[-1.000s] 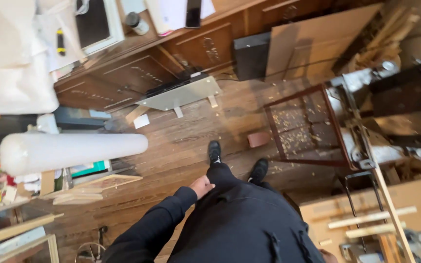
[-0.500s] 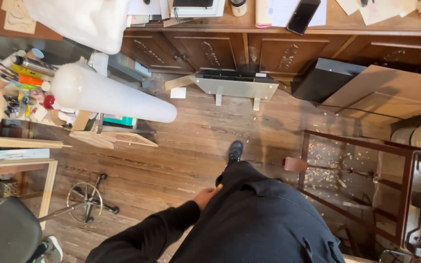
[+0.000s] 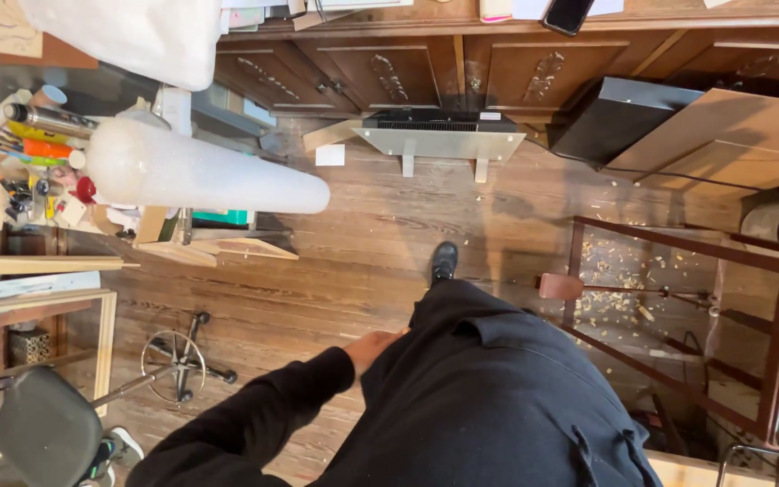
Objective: Measuring, cutting, and assembling wooden frame components in a workshop setting.
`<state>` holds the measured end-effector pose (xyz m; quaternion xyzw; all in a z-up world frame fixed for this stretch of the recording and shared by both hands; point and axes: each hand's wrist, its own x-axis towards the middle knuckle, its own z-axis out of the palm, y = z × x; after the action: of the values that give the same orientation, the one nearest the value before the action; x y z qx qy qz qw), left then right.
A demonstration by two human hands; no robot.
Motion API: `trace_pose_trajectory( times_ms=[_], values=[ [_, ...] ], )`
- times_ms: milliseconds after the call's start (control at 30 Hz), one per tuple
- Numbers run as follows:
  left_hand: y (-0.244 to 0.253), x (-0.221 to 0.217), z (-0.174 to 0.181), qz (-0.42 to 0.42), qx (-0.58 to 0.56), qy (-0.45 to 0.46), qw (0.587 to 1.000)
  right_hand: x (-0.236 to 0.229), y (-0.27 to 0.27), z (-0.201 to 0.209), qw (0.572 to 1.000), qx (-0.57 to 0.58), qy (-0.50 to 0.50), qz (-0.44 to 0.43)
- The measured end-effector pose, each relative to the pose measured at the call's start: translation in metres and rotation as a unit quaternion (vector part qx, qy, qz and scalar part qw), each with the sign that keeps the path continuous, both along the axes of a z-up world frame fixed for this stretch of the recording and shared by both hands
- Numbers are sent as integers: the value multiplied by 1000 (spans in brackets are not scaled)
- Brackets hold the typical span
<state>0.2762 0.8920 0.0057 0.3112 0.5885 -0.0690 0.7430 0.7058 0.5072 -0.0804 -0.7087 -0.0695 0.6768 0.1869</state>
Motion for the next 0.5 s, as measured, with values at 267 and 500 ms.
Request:
trace_pose_trajectory(
  times_ms=[267,500],
  values=[
    [12,-26,-58,-79,144,36,986,-28,37,-83,998,12,-58,-4],
    [34,16,-179,-237,275,93,927,-56,43,-97,977,-19,-159,-138]
  ],
)
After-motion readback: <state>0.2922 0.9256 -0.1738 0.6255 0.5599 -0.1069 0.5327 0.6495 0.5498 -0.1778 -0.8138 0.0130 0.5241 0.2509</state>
